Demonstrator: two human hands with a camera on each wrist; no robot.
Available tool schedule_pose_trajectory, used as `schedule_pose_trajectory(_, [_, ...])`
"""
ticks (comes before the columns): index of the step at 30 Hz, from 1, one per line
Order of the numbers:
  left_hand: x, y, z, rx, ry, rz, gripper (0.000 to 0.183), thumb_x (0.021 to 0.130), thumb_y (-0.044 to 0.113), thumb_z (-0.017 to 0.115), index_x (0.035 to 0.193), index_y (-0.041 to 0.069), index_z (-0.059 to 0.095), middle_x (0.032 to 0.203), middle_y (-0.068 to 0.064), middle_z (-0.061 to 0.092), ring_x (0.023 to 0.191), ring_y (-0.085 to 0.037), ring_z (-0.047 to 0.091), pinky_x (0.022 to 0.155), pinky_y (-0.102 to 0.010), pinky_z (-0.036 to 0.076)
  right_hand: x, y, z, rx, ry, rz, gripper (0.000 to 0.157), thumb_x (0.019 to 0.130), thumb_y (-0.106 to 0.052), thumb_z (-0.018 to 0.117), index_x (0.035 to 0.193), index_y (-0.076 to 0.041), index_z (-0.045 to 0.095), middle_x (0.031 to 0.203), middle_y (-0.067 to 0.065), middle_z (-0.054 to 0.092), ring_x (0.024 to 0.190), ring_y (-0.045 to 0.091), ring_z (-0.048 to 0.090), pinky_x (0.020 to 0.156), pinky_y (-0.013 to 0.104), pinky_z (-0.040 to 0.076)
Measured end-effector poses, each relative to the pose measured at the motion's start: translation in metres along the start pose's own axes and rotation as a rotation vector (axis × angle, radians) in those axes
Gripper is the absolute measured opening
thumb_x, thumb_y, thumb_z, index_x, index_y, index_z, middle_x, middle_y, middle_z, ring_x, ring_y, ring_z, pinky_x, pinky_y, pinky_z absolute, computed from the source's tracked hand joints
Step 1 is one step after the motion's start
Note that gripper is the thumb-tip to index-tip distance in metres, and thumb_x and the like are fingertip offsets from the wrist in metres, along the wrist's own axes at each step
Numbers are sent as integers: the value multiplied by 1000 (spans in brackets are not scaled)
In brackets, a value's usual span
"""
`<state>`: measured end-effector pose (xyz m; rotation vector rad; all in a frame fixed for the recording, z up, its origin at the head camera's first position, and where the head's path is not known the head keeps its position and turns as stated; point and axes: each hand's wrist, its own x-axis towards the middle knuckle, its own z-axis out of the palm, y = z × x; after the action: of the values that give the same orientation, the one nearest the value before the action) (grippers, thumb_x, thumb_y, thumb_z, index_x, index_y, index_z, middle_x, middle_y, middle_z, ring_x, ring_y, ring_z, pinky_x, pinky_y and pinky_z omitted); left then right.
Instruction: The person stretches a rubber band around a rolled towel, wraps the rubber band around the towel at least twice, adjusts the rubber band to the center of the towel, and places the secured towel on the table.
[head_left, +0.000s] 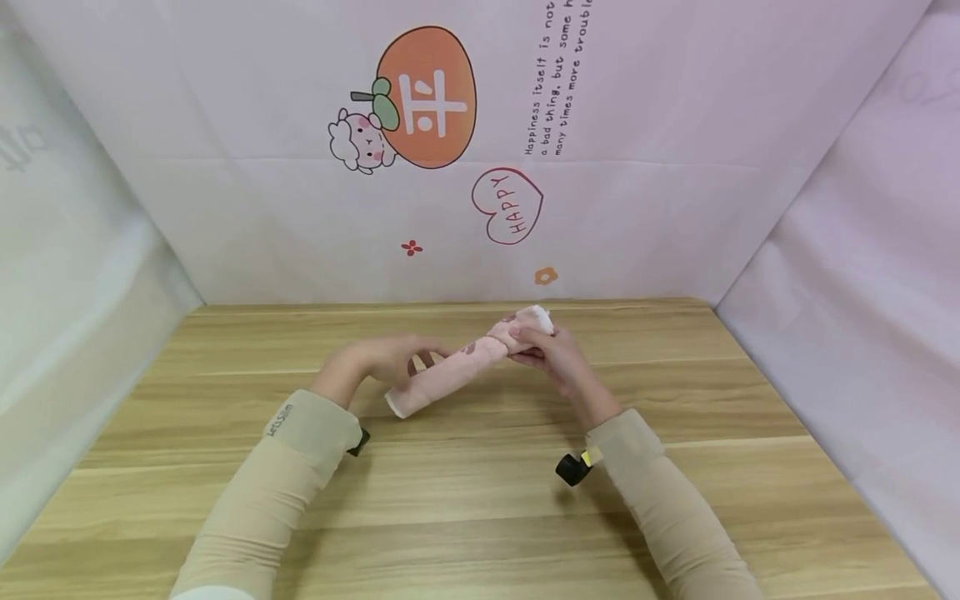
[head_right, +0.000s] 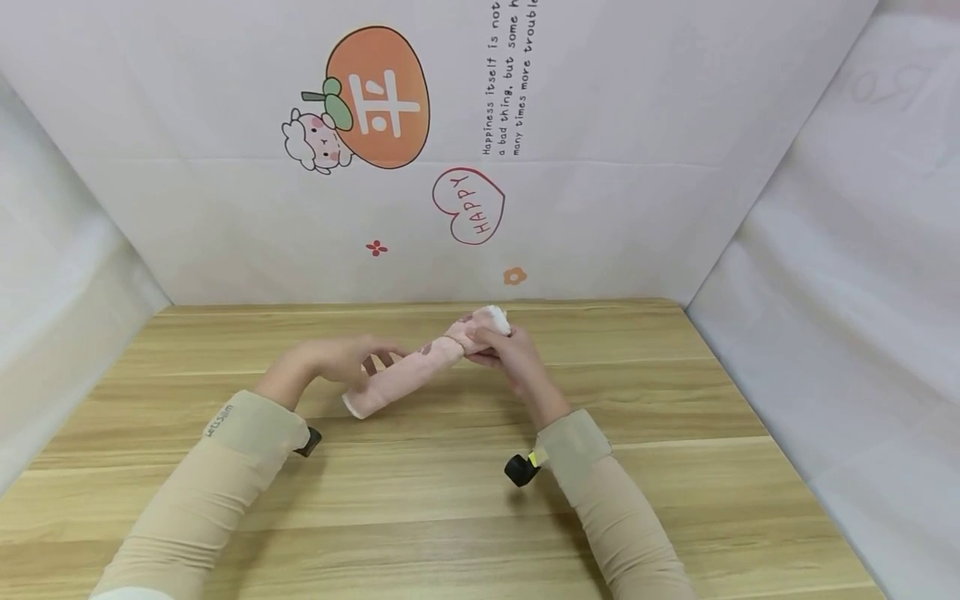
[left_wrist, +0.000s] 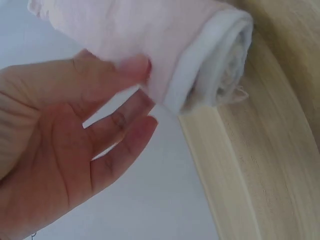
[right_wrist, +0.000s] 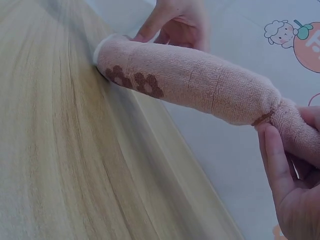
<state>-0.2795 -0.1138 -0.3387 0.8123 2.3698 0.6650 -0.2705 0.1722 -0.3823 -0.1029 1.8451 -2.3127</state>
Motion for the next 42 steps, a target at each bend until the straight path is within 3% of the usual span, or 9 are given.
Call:
schedule_pose_trajectory(5, [7,5,3,10,80,14,73,84,-24,48,149,10,53,130,-16,63,106,-30,64,90,-39,53,1,1,-2,0,13,33,39,100,-7,59,133,12,52,95,3,72,80,13,72,75,24,58])
schedule_pose_trajectory(9, [19,14,6,13,233,79,56,89,-17,50,141,3,59,127,-19,65,111,-33,63,95,-41,52,1,2,-3,22,34,58,35,100,-7,59,130,10,52,91,3,73,77,12,72,73,22,58])
schedule_pose_trajectory(14, [35,30,13,19,465,181,28,99,0,60,125,0,68,116,-15,70,106,-27,65,92,-38,53,3,4,-3,39,59,78,33,99,-8,61,128,7,54,90,4,73,76,12,72,73,22,58])
schedule_pose_trajectory(18, [44,41,19,22,556,235,21,101,5,62,121,2,71,114,-11,71,104,-23,65,93,-37,52,5,5,-1,39,52,75,35,100,-8,61,131,6,55,92,4,73,77,13,72,74,23,58])
schedule_pose_trajectory(22, [52,47,24,87,576,270,18,103,9,61,115,7,74,116,-5,71,109,-20,64,96,-35,50,5,5,0,45,43,70,36,100,-9,60,133,5,55,93,4,74,77,13,72,74,22,58])
schedule_pose_trajectory(28, [57,48,28,156,614,303,10,100,6,67,105,7,75,104,-3,69,95,-18,65,86,-31,52,3,3,4,39,53,81,38,99,-9,62,132,6,54,91,4,73,76,13,72,73,22,58])
schedule_pose_trajectory(36, [54,50,22,240,560,320,7,97,10,71,103,10,75,102,0,70,95,-17,64,88,-31,51,1,1,4,23,42,78,31,98,-9,63,124,6,57,89,3,72,74,11,71,71,20,57])
schedule_pose_trajectory(42, [51,52,19,302,492,269,6,98,14,72,102,15,76,103,5,68,98,-20,64,88,-33,49,1,1,5,-2,39,84,22,98,-8,62,115,4,58,86,3,71,72,11,70,69,21,58])
